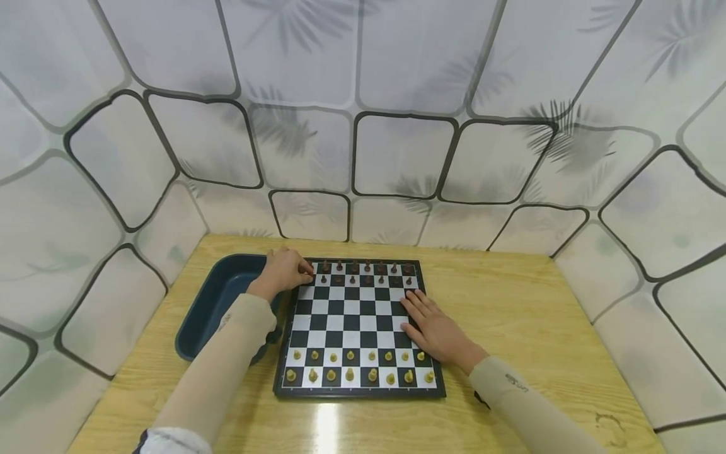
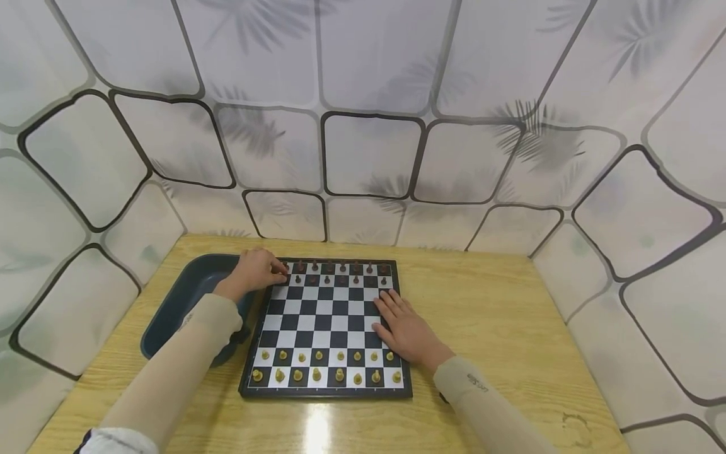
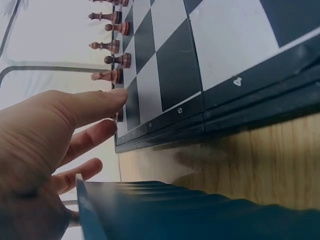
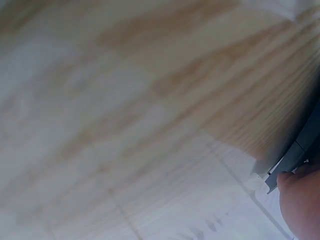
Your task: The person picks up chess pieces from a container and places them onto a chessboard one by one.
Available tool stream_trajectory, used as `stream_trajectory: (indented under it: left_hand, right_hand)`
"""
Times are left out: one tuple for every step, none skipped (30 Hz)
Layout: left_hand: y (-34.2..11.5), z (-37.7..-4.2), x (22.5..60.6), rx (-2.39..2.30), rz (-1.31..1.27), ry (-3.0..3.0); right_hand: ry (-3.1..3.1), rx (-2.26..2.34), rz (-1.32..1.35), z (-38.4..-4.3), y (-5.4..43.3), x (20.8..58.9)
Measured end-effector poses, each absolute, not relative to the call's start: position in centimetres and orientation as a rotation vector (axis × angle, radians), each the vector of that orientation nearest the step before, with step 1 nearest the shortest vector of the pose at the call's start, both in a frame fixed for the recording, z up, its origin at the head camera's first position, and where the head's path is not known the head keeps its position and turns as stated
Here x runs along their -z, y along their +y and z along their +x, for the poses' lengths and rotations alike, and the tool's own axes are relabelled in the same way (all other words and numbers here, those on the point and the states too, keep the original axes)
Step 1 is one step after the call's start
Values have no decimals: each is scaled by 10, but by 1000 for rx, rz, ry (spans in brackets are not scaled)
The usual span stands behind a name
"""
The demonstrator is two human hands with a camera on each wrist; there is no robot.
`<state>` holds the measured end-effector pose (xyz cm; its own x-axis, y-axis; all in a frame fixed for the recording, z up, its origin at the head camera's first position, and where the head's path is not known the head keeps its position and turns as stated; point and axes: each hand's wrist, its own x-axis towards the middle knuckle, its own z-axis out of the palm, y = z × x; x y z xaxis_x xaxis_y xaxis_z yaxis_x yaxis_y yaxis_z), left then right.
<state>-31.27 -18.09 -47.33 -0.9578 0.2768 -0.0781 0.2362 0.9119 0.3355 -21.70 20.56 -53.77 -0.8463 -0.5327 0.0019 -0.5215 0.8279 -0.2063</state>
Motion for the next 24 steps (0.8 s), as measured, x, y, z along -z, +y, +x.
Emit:
stream_trajectory:
  left_hand:
    - [-182,-312,473,-482,393,2950]
    - [-182,-312,473,-468,392,2950]
    - [-183,-311,473,-459,391,2949]
    - [-183,-311,473,-451,399,2951]
    - [-183,-311,474,-445,404,2952]
    - [-183,-311,474,-439,410,2953]
    - [-183,-311,474,-433,416,2954]
    - [-183,-311,475,-431,415,2954]
    - [-183,-310,476,-432,415,2954]
    - [-183,-311,476,-430,415,2953]
    - [-182,-311,477,-425,414,2954]
    - [-182,-311,478,-422,413,2955]
    - [-182,-311,478,-420,410,2955]
    - [-181,-311,478,-419,405,2954]
    - [-181,-311,478,-415,407,2954]
    - [-181,-311,478,-411,405,2955]
    - [-181,-311,478,-410,404,2955]
    - [-181,-312,477,-411,400,2953]
    - [-181,-312,477,-410,399,2951]
    - [-181,-312,477,-409,400,2949]
    - [-182,-312,477,-407,402,2948]
    - [-182,-312,476,-407,403,2946]
    - [-182,-312,475,-405,403,2942]
    - [-182,-312,475,-401,406,2939]
  right_hand:
    - [2949,312,-853,-217,206,538]
    - [2949,311,-854,-217,206,538]
    - [2949,306,-854,-217,206,538]
    - [2948,307,-855,-217,206,538]
    - [2947,310,-857,-217,207,538]
    - [2948,310,-857,-217,207,539]
    - [2948,315,-858,-217,207,539]
    - [2949,313,-858,-217,208,539]
    - [2949,313,-859,-217,208,539]
    - [2949,313,-860,-217,208,538]
    - [2950,311,-861,-217,208,538]
    - [2950,307,-860,-217,208,538]
    - [2951,306,-860,-216,208,538]
    - [2951,305,-859,-216,209,538]
    - [2951,307,-859,-216,209,538]
    - [2951,310,-859,-216,209,538]
    - [2951,311,-855,-216,208,538]
    - [2951,315,-853,-216,208,538]
    - [2950,319,-851,-216,208,539]
    - [2950,324,-851,-216,208,539]
    - [2950,328,-849,-216,208,539]
    - [2949,332,-848,-216,208,539]
    - [2950,331,-846,-216,208,539]
    - [2948,333,-846,-216,208,538]
